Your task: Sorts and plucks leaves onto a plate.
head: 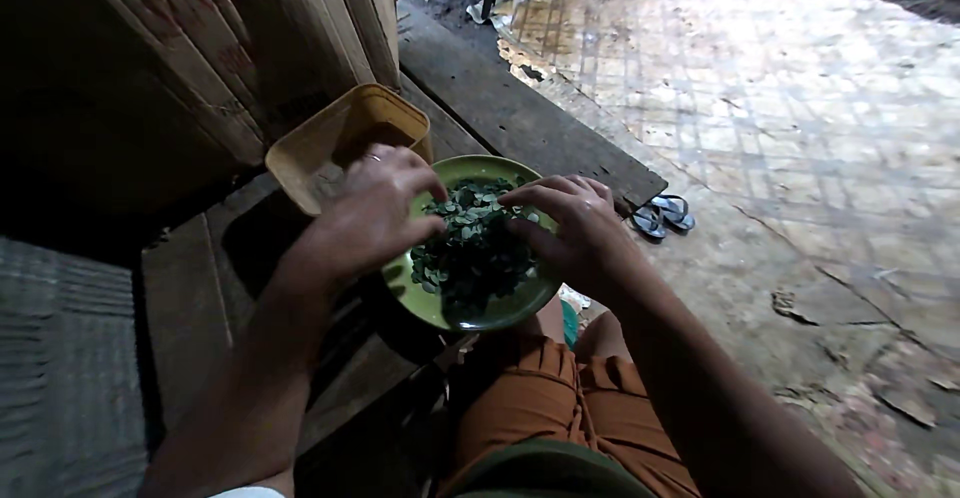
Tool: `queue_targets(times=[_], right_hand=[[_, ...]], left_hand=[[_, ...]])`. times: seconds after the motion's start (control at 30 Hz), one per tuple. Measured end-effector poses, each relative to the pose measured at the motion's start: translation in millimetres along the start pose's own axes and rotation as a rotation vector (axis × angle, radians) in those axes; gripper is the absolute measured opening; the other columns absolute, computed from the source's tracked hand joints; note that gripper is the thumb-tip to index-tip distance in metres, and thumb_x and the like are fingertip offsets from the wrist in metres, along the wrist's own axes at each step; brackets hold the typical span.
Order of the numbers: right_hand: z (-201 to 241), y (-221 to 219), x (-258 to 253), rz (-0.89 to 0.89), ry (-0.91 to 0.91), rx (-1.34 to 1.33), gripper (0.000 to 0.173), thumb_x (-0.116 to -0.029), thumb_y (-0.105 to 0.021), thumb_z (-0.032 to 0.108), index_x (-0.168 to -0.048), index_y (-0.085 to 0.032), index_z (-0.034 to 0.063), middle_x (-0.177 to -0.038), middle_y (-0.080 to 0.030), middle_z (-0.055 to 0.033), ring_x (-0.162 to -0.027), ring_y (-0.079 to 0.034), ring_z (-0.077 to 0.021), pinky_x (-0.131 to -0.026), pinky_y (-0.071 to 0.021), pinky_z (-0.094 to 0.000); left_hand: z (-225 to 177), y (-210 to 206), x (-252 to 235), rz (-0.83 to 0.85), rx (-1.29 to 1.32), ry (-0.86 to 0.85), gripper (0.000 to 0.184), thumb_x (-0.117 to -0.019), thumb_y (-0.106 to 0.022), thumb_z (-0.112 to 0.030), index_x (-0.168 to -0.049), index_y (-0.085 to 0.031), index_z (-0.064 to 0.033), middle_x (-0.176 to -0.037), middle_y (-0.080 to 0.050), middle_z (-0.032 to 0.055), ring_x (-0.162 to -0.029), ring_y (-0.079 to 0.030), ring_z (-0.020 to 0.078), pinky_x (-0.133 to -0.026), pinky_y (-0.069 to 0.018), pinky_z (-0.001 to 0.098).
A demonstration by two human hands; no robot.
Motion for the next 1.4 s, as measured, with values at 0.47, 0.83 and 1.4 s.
queue_targets(times=[0.47, 0.83, 1.4], right_hand=[[-9, 15, 8, -0.115, -0.067, -0.088, 0.022, -0.0964, -0.066, 0.018, -0.114, -0.077, 0.0133, -0.109, -0.073, -0.0056, -0.108, -0.065, -0.0248, -0.103, -0.0413, -0.0566], [7, 22, 0, -0.191, -0.024, -0.314, 0.022, -0.0981, -0.066, 0.025, -0.112, -0.075, 0.0112, -0.104, -0.072, 0.0008, -0.099, -0.066, -0.0100, -0.095, -0.0510, -0.0412], [1, 13, -5, -0.148, -0.048, -0.432, 0.012, -0.0990, -0.066, 0.019, -0.100, -0.072, 0.0091, -0.093, -0.070, 0.0039, -0.084, -0.064, 0.0027, -0.077, -0.0541, -0.0169]], left_hand=[[-13, 14, 2, -0.185, 0.158, 0.026, 0.016, -0.0969, -0.068, -0.024, -0.100, -0.076, -0.0109, -0.109, -0.071, 0.0048, -0.108, -0.064, 0.0193, -0.093, -0.0507, 0.0436], [-1, 5, 2, -0.182, 0.673, 0.229, 0.003, -0.0944, -0.071, -0.016, -0.096, -0.072, -0.0129, -0.101, -0.069, -0.0036, -0.091, -0.065, 0.0030, -0.080, -0.0551, 0.0215], [-21, -24, -4, -0.186, 0.971, 0.200, 0.007, -0.0940, -0.069, -0.001, -0.100, -0.069, -0.0042, -0.084, -0.070, 0.0007, -0.072, -0.068, 0.0067, -0.069, -0.0604, 0.0218]])
Point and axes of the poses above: each hand's wrist, its own x-axis away from the middle knuckle, its own y-axis out of the back of the hand, z = x × y, the point moved 10 cm from there along -x, towards the middle knuckle
